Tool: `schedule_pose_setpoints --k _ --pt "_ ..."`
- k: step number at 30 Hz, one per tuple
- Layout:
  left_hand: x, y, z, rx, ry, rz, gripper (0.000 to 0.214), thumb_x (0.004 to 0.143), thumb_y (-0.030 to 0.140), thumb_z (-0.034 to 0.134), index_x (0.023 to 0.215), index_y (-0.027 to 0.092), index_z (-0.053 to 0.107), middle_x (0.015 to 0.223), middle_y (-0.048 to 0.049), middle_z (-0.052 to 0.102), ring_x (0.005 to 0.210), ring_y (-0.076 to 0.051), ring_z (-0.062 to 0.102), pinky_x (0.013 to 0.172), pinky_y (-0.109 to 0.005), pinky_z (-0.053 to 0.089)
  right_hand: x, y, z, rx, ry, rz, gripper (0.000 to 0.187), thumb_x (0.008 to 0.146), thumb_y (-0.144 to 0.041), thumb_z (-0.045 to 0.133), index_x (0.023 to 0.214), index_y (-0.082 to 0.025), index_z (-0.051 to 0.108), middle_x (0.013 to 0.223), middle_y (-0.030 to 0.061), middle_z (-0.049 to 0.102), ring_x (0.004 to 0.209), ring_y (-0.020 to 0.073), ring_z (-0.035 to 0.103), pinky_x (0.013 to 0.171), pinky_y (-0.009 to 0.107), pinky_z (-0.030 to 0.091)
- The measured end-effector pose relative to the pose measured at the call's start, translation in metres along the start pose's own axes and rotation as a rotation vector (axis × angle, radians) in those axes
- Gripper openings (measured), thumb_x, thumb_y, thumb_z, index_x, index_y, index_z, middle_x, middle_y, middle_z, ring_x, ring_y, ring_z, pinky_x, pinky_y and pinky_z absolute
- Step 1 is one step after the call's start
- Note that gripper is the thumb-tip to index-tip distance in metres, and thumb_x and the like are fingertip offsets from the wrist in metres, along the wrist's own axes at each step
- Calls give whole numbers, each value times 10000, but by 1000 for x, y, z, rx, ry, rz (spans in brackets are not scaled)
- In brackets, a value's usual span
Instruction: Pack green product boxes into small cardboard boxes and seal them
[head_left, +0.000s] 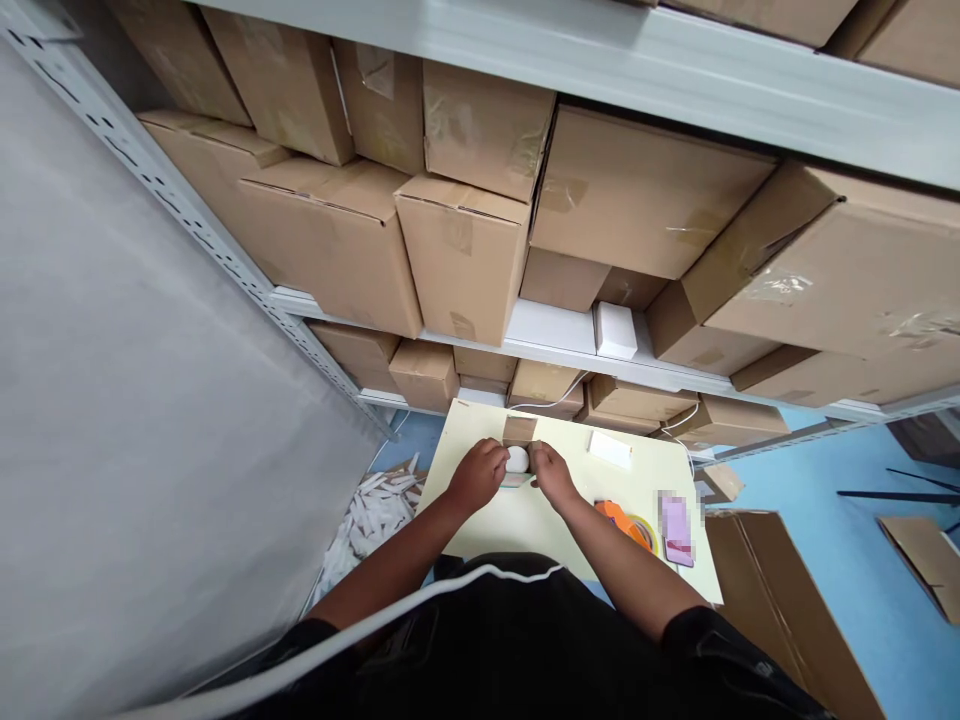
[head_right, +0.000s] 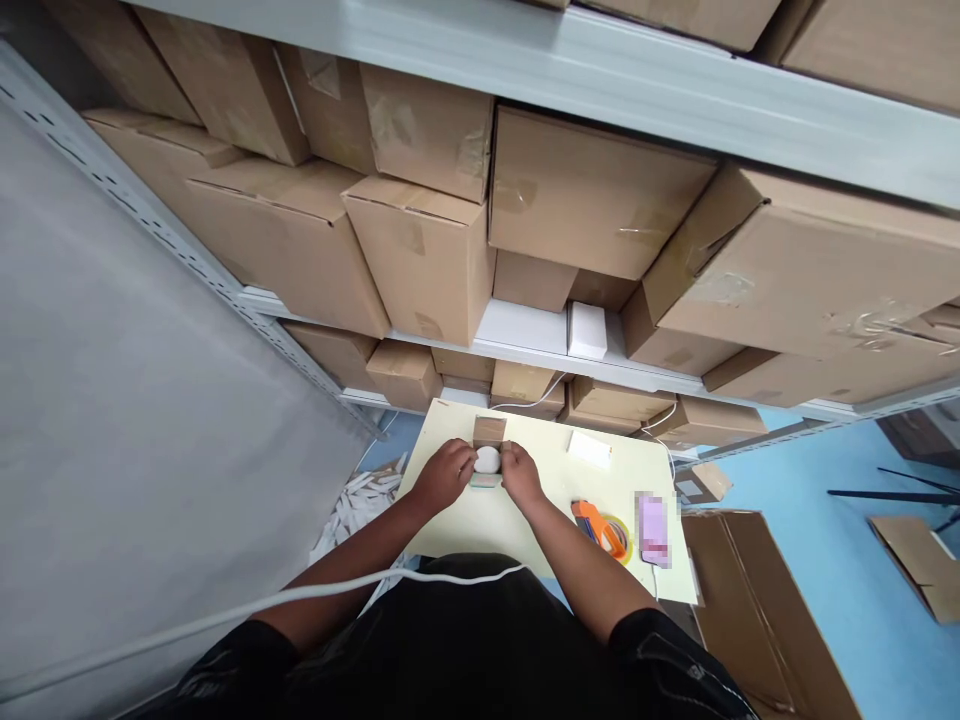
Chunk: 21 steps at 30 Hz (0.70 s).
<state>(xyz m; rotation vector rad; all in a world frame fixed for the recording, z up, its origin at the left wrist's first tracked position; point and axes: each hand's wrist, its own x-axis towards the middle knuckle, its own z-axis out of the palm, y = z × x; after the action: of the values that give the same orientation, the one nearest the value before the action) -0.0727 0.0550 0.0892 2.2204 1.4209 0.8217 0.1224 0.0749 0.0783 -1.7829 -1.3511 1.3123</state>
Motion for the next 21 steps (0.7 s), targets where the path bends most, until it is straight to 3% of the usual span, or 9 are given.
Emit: schedule_pose_setpoints --k 3,6,15,19,21 --pt "8 -2 -1 25 -173 76 390 838 29 522 1140 189 710 1124 -97 676 1070 -243 616 989 -387 528 -1 8 -1 128 -19 33 379 875 -385 420 1094 -226 685 961 53 693 851 226 632 588 285 537" --pt "19 0 -9 45 -269 11 414 840 68 549 1200 184 716 1202 -96 670 1087 -236 646 1000 -358 533 -1 16 -1 176 -37 -19 442 846 -398 464 1191 -238 689 1026 46 714 911 233 642 618 285 548" --pt "29 26 -17 92 -358 -27 379 879 125 544 1209 220 704 1277 -105 613 1167 -262 632 1019 -376 524 3 31 -8 156 -54 -16 402 872 -375 447 1149 -224 698 1016 50 736 920 237 665 664 309 562" --pt "40 35 -16 178 -495 -176 230 858 200 648 1067 224 741 1240 -115 629 1058 -289 678 986 -417 532 1 34 -7 100 -63 -40 379 895 -371 411 1091 -220 699 979 50 736 902 230 675 680 311 574" --pt "51 40 -14 252 -555 -283 263 789 247 752 1047 198 743 1259 -142 620 1036 -319 694 963 -440 538 -1 34 -5 85 -63 -56 367 907 -375 402 1060 -217 696 954 49 732 896 230 676 686 313 577"
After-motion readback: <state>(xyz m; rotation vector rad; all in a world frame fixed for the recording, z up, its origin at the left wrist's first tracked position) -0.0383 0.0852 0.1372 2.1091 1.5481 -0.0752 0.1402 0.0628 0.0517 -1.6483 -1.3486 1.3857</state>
